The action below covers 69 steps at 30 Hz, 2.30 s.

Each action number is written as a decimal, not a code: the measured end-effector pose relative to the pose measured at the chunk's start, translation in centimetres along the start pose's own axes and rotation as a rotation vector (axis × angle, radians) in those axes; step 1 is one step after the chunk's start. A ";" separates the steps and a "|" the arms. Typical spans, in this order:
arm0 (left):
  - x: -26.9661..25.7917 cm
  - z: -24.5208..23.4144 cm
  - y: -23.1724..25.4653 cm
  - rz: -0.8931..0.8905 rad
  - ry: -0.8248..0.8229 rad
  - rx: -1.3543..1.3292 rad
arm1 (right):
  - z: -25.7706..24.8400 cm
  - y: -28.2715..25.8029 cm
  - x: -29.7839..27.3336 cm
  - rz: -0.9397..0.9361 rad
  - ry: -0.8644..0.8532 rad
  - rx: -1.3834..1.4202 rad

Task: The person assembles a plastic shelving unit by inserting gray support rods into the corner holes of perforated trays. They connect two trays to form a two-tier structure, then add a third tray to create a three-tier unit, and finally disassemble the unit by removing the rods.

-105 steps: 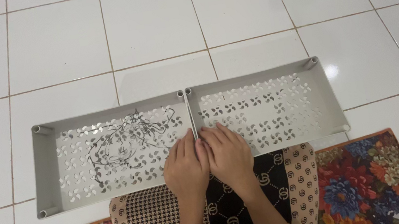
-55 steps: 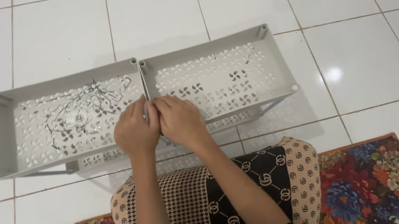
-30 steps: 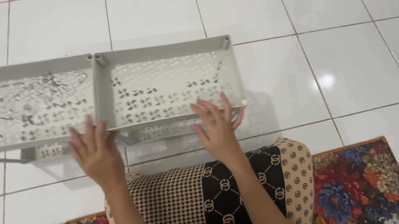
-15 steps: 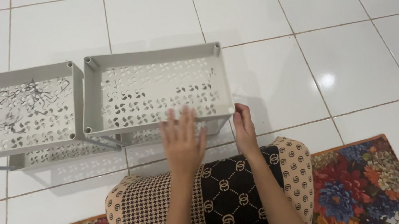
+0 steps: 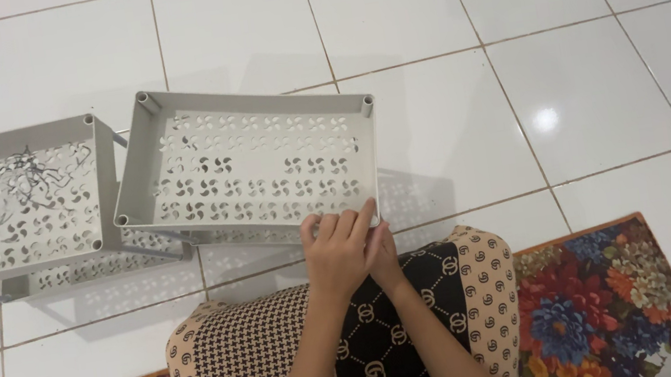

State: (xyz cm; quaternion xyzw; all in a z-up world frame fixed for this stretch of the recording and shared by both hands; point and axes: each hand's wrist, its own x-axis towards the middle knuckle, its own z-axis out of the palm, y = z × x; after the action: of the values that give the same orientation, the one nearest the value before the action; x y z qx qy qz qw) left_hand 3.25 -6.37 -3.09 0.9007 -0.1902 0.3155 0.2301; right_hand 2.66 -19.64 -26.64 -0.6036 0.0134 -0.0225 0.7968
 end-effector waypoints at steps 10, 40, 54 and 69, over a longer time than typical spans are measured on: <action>-0.4 1.0 0.0 -0.024 0.001 -0.153 | 1.5 -1.3 -0.1 -0.092 0.051 0.175; 0.4 -0.5 -3.0 -0.103 0.074 0.286 | 0.8 -2.4 1.7 -0.150 0.007 -0.317; 1.7 1.9 -2.1 0.051 0.262 0.214 | 1.7 -2.6 1.7 -0.128 -0.128 -0.411; 0.0 0.8 -4.5 -0.019 0.230 -0.069 | 4.7 -3.6 1.9 0.017 -0.195 -0.334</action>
State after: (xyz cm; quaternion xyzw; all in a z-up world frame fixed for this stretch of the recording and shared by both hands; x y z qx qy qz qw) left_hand 5.83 -3.16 -4.97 0.8518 -0.1650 0.4079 0.2843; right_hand 4.74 -16.16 -21.83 -0.7265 -0.0550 0.0454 0.6834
